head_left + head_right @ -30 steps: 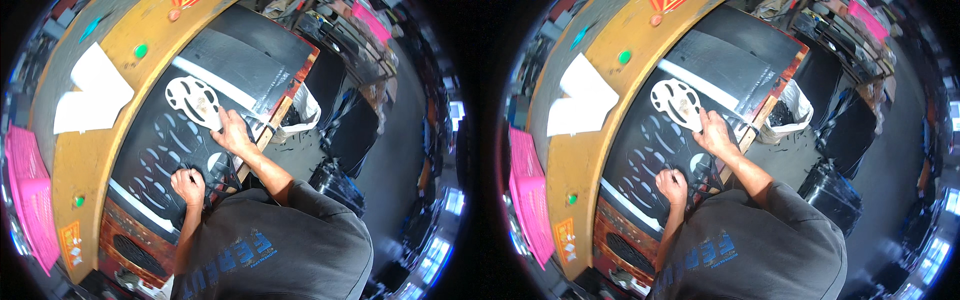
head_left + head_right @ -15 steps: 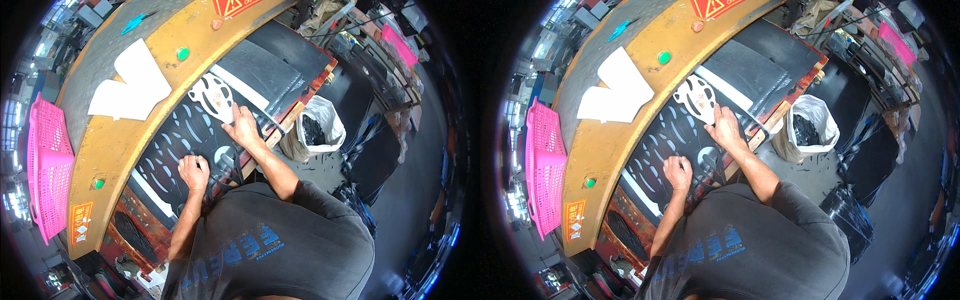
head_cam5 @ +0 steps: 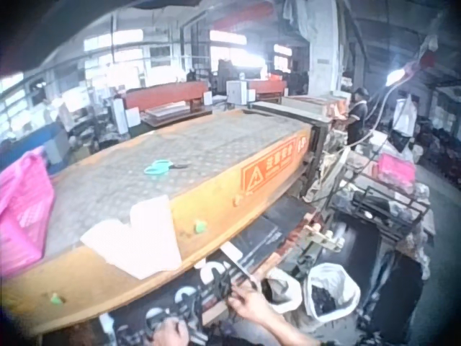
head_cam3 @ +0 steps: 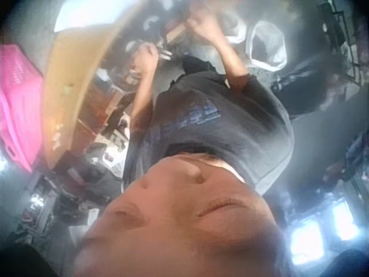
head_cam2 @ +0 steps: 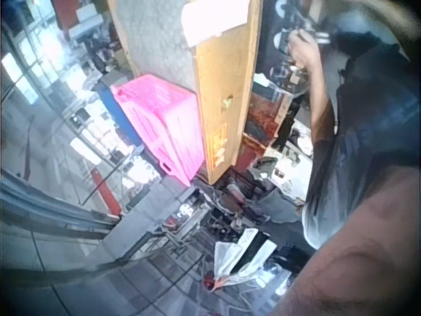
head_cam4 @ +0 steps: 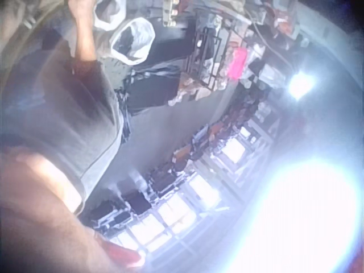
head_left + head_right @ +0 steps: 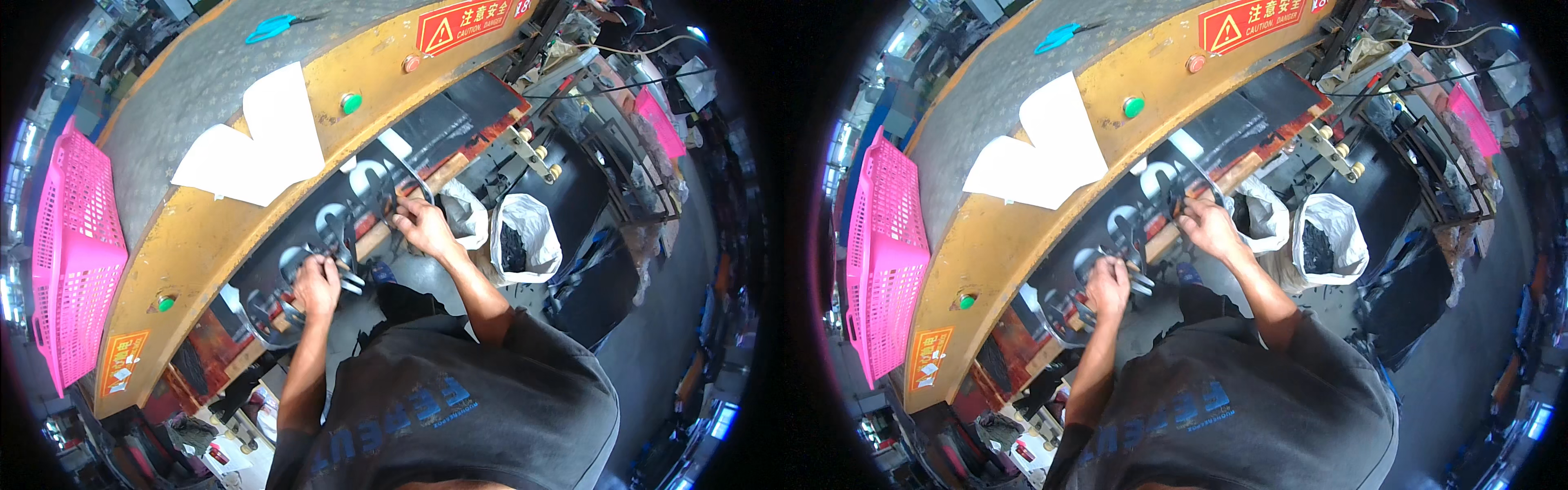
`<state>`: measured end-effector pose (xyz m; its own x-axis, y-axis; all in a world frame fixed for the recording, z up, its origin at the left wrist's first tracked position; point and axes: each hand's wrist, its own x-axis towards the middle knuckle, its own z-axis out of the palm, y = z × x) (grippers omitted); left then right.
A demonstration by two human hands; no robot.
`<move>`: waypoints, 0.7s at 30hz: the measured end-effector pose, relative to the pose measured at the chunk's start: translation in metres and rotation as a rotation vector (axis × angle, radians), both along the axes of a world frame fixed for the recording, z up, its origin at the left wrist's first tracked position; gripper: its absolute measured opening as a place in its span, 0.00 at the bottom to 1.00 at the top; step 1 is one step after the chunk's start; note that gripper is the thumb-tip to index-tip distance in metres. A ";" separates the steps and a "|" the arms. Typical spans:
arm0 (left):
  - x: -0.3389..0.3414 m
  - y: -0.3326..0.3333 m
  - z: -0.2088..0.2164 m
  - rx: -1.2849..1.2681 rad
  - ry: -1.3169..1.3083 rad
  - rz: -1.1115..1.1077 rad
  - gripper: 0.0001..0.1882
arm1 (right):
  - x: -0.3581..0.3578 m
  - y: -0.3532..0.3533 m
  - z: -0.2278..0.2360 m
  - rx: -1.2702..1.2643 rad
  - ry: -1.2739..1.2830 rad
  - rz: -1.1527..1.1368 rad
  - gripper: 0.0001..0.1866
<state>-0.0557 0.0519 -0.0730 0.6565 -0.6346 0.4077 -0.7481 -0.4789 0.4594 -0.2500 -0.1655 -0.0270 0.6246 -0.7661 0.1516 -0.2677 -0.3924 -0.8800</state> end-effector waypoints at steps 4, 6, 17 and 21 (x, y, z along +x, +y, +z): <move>-0.002 -0.001 -0.005 -0.034 0.008 0.061 0.11 | -0.006 0.002 -0.006 -0.267 0.066 0.058 0.20; 0.001 -0.003 -0.005 -0.075 -0.046 0.022 0.10 | 0.006 -0.010 -0.006 -0.459 -0.082 0.014 0.17; 0.005 -0.002 -0.009 0.005 -0.038 0.000 0.10 | 0.133 -0.086 -0.018 -0.698 0.354 -0.004 0.42; 0.010 -0.007 -0.004 0.013 -0.085 -0.019 0.09 | 0.141 -0.096 -0.023 -0.712 0.389 0.006 0.41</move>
